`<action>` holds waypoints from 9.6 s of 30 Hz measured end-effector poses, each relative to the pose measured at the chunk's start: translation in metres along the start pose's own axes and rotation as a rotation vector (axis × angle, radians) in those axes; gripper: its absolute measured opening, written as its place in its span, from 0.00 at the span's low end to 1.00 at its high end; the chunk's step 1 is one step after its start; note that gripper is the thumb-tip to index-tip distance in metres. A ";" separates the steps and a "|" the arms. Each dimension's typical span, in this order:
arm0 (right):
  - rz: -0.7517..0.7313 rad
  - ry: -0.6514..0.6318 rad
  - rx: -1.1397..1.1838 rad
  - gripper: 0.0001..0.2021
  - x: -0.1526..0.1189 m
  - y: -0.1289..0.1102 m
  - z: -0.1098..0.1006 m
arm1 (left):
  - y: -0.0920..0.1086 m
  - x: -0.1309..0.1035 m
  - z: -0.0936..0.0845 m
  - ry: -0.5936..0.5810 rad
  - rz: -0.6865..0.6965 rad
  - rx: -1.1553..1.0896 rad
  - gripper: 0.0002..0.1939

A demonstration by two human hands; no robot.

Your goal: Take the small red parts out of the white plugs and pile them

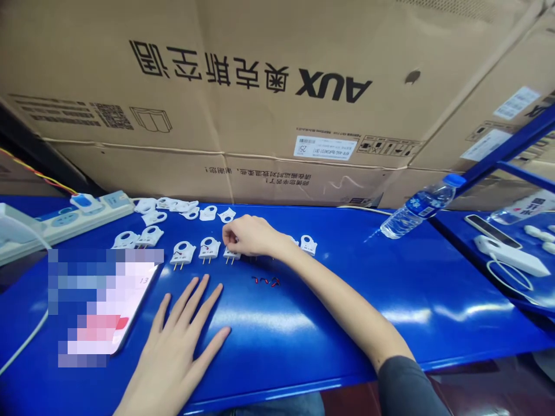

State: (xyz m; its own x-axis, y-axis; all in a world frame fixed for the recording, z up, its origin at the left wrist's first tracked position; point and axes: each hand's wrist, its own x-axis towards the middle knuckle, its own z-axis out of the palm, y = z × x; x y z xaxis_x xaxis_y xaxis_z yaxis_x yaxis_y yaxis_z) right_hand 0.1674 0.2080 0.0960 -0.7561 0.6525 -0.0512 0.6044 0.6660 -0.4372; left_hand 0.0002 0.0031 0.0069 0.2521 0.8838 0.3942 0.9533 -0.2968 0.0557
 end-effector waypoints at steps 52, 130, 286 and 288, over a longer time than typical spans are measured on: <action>-0.034 0.100 0.002 0.06 0.030 -0.021 0.026 | -0.001 -0.002 -0.001 -0.054 -0.025 -0.040 0.34; -0.118 0.081 -0.123 0.10 0.058 -0.076 0.028 | -0.001 -0.003 -0.002 -0.059 -0.010 0.023 0.32; 0.498 0.578 0.097 0.11 -0.113 -0.059 0.082 | -0.001 -0.002 0.000 -0.059 -0.033 -0.086 0.34; 0.571 0.559 0.077 0.09 -0.119 -0.058 0.083 | -0.001 -0.002 0.000 -0.059 -0.034 -0.088 0.34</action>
State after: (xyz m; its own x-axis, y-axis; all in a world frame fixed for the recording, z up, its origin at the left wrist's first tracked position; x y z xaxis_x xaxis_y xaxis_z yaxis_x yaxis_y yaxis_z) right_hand 0.2016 0.0621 0.0527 -0.0857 0.9830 0.1626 0.8256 0.1614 -0.5407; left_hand -0.0015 0.0016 0.0057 0.2317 0.9128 0.3364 0.9439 -0.2945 0.1491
